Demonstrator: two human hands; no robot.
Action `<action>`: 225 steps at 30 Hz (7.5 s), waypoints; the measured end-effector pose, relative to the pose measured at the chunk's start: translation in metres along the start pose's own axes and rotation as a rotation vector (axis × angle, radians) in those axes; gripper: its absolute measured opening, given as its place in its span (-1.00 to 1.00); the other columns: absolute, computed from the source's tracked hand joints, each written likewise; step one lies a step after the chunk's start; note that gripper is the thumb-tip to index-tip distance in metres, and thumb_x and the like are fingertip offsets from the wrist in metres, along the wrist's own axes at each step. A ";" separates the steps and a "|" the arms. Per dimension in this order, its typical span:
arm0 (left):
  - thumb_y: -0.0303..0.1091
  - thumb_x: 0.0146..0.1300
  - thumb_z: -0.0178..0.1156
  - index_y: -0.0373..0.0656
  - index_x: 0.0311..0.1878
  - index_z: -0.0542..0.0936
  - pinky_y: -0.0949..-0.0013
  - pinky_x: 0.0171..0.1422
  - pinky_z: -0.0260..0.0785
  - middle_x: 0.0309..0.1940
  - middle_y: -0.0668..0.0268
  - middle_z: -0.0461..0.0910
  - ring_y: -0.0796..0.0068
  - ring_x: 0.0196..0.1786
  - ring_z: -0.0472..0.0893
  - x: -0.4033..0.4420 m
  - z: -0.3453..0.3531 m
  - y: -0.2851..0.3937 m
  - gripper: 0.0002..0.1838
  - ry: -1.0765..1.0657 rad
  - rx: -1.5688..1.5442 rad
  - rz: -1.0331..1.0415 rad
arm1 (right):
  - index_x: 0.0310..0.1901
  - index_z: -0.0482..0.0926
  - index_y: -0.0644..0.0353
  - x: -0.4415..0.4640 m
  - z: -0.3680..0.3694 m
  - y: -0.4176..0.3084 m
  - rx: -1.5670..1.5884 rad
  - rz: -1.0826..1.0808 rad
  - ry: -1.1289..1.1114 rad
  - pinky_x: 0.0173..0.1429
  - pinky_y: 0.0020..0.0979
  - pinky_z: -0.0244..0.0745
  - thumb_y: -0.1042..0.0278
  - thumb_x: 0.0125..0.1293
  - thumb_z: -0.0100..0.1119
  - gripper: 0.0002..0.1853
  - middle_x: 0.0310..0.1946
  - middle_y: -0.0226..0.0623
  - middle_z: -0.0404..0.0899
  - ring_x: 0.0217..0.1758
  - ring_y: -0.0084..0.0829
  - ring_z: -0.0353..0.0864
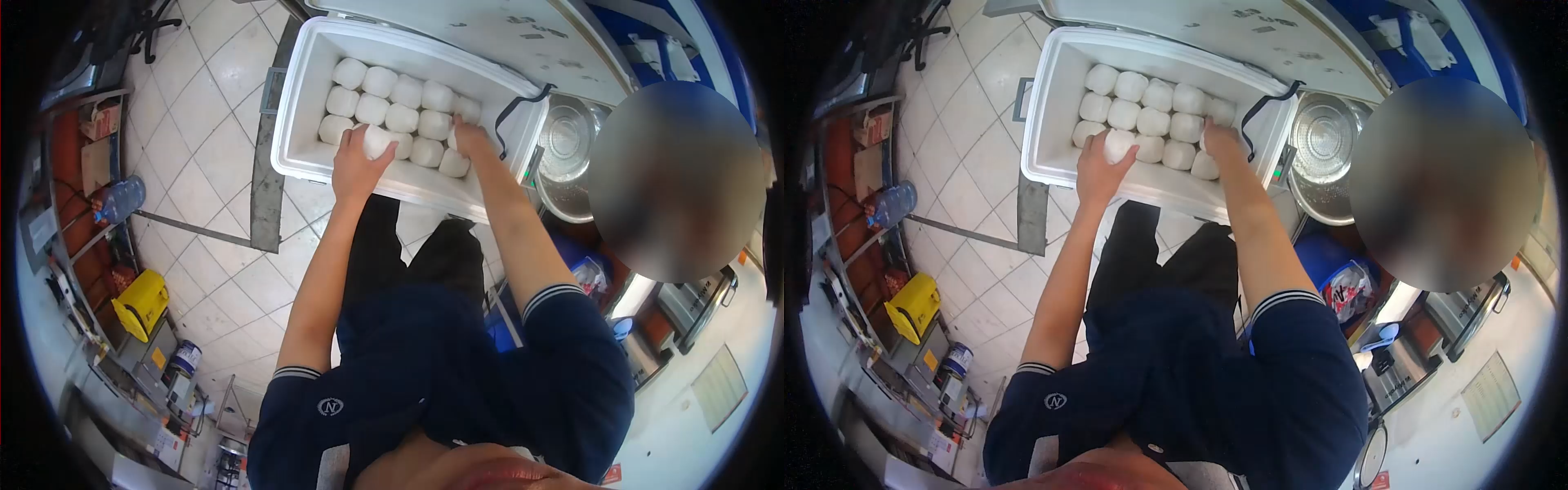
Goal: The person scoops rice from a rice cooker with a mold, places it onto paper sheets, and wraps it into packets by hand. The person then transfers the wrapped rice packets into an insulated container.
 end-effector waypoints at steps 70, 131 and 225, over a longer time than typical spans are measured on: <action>0.28 0.47 0.05 0.03 0.18 0.60 0.06 -0.37 0.62 -0.11 0.28 0.72 0.26 -0.14 0.74 -0.409 0.360 0.366 -0.45 -1.729 -0.400 -0.329 | 0.55 0.20 -0.08 -0.567 0.578 0.491 0.845 1.227 1.080 0.64 0.04 0.07 0.41 -0.02 0.55 0.05 0.53 -0.02 0.15 0.60 0.11 0.07; -0.23 0.56 0.07 -0.25 0.14 0.66 0.36 0.25 0.39 0.27 0.22 0.62 0.46 0.17 0.58 -0.052 -0.118 -0.040 -0.67 -0.555 -0.847 -0.235 | 0.49 0.27 0.13 -0.005 -0.029 -0.183 0.626 -0.513 0.437 0.45 -0.16 0.39 0.38 0.24 0.39 -0.21 0.36 0.06 0.40 0.38 -0.05 0.45; -0.01 0.58 0.03 -0.30 0.54 0.27 0.32 0.46 0.31 0.40 0.06 0.45 0.30 0.41 0.47 -0.005 -0.098 -0.045 -0.33 -0.485 -1.053 -0.470 | 0.40 0.35 0.16 -0.143 -0.078 -0.175 0.657 -0.727 0.133 0.39 -0.17 0.44 0.29 -0.19 0.67 0.02 0.34 -0.06 0.43 0.35 -0.08 0.50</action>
Point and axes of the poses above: each hand's wrist, its own x-axis towards the middle knuckle, its own z-axis out of the palm, y = z × x, the point moved 1 cm from there along x, towards the middle knuckle
